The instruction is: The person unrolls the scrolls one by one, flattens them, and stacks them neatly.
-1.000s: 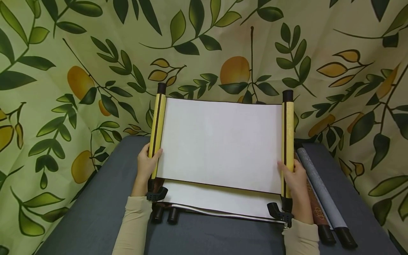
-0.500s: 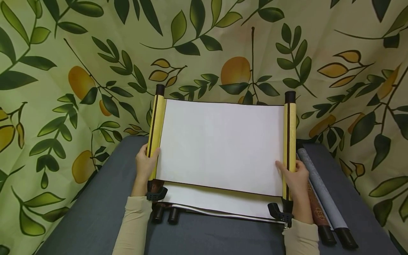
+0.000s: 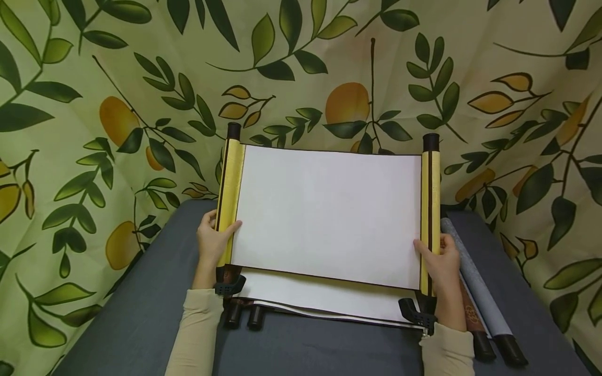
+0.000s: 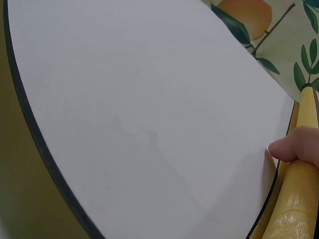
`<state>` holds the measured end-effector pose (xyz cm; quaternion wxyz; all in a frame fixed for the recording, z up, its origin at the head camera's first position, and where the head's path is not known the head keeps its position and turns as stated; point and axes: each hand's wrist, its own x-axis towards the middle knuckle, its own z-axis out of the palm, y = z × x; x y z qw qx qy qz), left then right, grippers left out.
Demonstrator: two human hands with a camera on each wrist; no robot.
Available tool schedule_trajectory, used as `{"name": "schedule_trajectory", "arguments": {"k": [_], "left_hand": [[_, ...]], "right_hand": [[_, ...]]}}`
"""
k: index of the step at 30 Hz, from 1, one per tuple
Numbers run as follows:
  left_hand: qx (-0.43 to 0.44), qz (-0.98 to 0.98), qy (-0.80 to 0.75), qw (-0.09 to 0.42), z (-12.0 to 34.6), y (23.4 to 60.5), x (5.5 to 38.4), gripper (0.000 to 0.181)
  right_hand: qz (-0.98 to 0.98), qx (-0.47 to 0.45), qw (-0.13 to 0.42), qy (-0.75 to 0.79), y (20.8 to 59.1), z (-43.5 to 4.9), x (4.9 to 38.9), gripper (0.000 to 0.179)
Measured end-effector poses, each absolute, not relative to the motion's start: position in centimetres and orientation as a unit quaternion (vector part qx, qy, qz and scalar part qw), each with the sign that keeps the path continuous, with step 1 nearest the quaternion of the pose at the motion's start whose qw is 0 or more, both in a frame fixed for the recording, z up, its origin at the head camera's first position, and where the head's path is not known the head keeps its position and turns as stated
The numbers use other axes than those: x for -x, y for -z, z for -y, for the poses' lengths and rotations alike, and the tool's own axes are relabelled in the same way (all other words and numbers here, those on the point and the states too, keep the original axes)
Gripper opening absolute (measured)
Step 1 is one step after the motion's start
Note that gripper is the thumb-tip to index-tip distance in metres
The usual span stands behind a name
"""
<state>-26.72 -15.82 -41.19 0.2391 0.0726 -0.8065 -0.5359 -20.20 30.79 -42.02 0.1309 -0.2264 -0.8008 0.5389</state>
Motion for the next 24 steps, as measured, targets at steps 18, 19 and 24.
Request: {"name": "schedule_trajectory", "arguments": {"k": [18, 19, 24], "left_hand": [[-0.063, 0.793, 0.554, 0.246, 16.36, 41.22, 26.8, 0.047], [-0.063, 0.793, 0.554, 0.248, 16.39, 41.22, 26.8, 0.047], [-0.058, 0.795, 0.547, 0.256, 16.49, 41.18, 26.78, 0.048]], "right_hand": [[0.828, 0.225, 0.103, -0.504, 41.61, -31.16, 20.14, 0.054], [0.827, 0.225, 0.101, -0.505, 41.55, -31.15, 20.15, 0.054], [0.824, 0.24, 0.094, -0.505, 41.34, -31.06, 20.26, 0.057]]}}
